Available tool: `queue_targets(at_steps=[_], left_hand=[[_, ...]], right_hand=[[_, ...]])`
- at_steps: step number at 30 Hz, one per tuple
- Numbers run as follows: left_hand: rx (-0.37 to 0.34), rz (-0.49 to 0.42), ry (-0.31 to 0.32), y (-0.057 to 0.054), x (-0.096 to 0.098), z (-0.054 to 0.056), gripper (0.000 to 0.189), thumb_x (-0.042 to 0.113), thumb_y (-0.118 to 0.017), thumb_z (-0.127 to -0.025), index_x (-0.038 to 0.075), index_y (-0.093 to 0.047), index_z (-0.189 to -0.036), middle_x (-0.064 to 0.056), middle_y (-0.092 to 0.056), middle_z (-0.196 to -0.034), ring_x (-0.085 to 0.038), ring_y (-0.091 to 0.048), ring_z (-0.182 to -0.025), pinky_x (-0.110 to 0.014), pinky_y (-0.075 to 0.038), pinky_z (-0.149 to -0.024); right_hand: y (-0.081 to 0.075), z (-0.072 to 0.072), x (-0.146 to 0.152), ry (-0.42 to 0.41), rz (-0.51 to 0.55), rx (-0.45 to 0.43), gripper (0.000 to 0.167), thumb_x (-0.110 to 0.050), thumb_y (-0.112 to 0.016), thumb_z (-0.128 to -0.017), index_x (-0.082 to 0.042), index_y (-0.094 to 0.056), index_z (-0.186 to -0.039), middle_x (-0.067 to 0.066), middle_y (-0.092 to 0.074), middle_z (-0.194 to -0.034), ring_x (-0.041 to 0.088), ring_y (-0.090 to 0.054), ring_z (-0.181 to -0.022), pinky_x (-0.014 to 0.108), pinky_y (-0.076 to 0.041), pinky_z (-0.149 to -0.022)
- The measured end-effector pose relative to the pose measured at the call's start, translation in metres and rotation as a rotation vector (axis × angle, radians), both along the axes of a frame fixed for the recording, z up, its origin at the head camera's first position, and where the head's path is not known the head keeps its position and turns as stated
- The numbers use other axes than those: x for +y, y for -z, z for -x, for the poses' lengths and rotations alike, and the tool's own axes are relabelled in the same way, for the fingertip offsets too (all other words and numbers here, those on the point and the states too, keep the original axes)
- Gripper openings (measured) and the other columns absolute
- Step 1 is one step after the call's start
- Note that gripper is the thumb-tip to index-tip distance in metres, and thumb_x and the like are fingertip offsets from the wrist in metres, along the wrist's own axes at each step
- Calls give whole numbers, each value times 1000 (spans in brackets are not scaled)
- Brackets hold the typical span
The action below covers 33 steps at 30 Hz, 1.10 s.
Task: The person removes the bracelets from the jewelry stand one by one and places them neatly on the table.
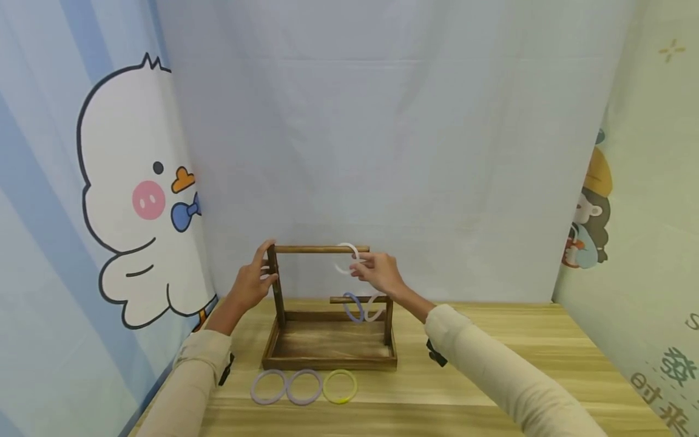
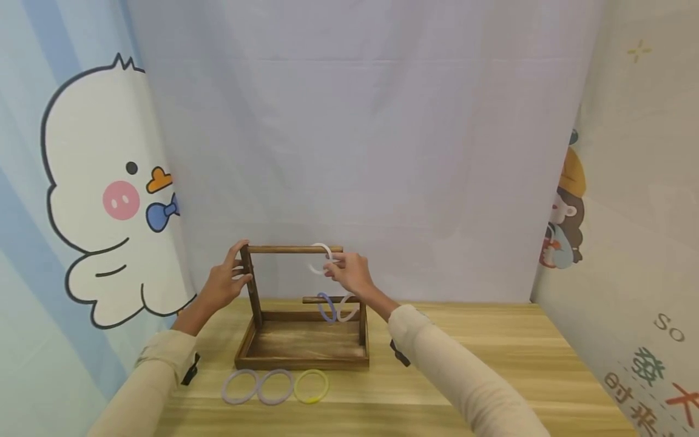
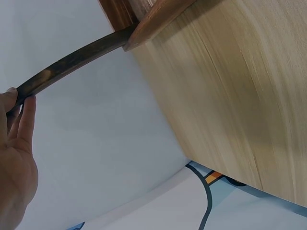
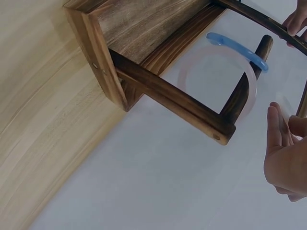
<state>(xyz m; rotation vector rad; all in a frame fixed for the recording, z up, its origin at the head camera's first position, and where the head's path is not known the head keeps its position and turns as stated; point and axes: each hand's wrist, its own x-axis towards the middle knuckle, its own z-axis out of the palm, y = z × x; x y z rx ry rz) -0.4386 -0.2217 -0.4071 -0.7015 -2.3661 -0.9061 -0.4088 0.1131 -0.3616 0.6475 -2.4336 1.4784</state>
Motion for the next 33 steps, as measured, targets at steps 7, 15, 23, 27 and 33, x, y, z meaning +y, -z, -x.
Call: queue_targets(at_steps=[7,15,23,27,33], left_hand=[[-19,-4,0,-4,2,-3,86,-13,-71,-91,13,-26,-160,-38,-66,-119,-50,-70,-107,-56,-62,-89],[-30,6,-16,-3,0,0,87,-13,-71,-92,14,-25,-161,-37,-66,-119,-50,-70,-108,-55,-62,-90],[-9,-3,-1,0,1,1,87,-15,-71,-91,12,-26,-160,-38,-67,-118,-50,-70,-106,-57,-62,-89],[-8,0,-1,0,1,1,86,-15,-71,-91,12,-26,-160,-38,-66,-119,-51,-70,-105,-58,-62,-88],[-5,12,-15,-1,1,-2,86,-13,-71,-92,12,-26,-160,-38,-66,-120,-51,-70,-105,-57,-62,-88]], right_hand=[[1,3,13,-3,5,-25,29,-2,-61,-104,8,-67,-131,23,-76,-108,37,-76,-96,28,-65,-76],[-1,5,21,-10,15,-50,28,-4,-63,-104,7,-68,-130,23,-76,-108,33,-77,-95,28,-65,-77],[-2,4,27,5,7,-59,27,-3,-63,-104,8,-68,-128,23,-76,-107,36,-76,-97,27,-65,-77],[-3,4,31,19,-1,-54,27,-3,-63,-103,7,-69,-128,22,-76,-107,38,-76,-97,27,-66,-76],[-3,5,36,24,4,-54,26,-2,-64,-103,9,-69,-126,23,-76,-105,41,-75,-97,26,-65,-74]])
